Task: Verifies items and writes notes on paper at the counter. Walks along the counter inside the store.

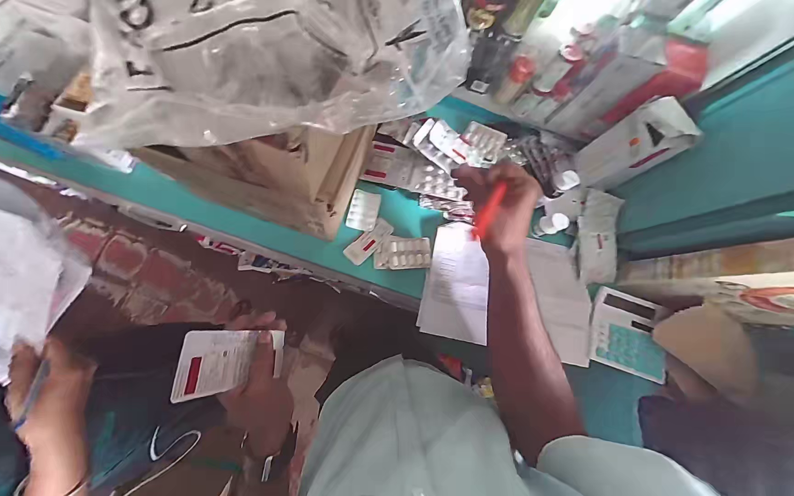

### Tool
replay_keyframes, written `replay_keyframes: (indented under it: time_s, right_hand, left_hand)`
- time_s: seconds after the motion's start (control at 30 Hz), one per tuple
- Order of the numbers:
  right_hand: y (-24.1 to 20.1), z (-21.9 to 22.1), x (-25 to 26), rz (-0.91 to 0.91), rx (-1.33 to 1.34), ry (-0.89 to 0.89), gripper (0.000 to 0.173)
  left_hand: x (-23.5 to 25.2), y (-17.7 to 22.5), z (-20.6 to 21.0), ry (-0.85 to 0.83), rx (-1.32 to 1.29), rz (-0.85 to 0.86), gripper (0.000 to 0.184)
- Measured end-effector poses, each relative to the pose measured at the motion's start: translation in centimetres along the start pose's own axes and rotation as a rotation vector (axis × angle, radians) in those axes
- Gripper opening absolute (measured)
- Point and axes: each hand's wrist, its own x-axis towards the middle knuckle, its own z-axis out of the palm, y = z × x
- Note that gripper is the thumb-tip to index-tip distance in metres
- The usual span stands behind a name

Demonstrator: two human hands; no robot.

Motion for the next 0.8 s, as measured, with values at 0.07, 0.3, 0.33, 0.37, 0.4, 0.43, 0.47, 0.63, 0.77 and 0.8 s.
replay_keyframes:
  time_s: [0.07, 0.3, 0.33, 0.37, 0.4, 0.43, 0.47, 0.63, 0.77, 0.8]
  right_hand:
    - [-0.4, -4.4, -1.6, 0.050, 0.229, 0.136, 0.016]
    - [0.0, -12.7, -7.2, 0.114, 0.319, 0.381, 0.065]
    - [-0.1, -13.0, -8.3, 0.129, 0.307, 0.381, 0.070]
    - [0.0, -13.3, -9.3, 0.146, 0.297, 0.390, 0.074]
    - [0.0, -13.6, -10.1, 0.166, 0.295, 0.408, 0.073]
    - [0.2, -13.8, -10.9, 0.187, 0.297, 0.431, 0.068]
    - [0.3, -14.1, -11.6, 0.206, 0.292, 0.453, 0.059]
    - [0.5, -16.0, -14.1, 0.158, 0.223, 0.371, 0.024]
    - [0.3, -17.0, -15.6, 0.167, 0.084, 0.358, 0.017]
    - [0.4, -17.2, -15.8, 0.181, 0.067, 0.355, 0.016]
  left_hand:
    - [-2.3, -4.2, -4.0, -0.091, 0.030, -0.075, 0.030]
    - [-2.8, -5.0, -3.2, -0.235, 0.094, -0.217, 0.031]
    - [-2.8, -5.2, -2.9, -0.262, 0.085, -0.219, 0.031]
    - [-2.7, -5.4, -2.4, -0.285, 0.072, -0.232, 0.031]
    - [-2.8, -5.5, -1.9, -0.313, 0.058, -0.254, 0.032]
    - [-2.8, -5.5, -1.3, -0.347, 0.044, -0.283, 0.033]
    - [-2.8, -5.5, -0.7, -0.391, 0.031, -0.317, 0.035]
    - [-3.4, -5.0, 1.8, -0.696, 0.053, -0.421, 0.050]
    - [-4.0, -5.6, 2.6, -0.836, 0.049, -0.436, 0.044]
    - [-4.1, -5.6, 2.7, -0.846, 0.030, -0.450, 0.041]
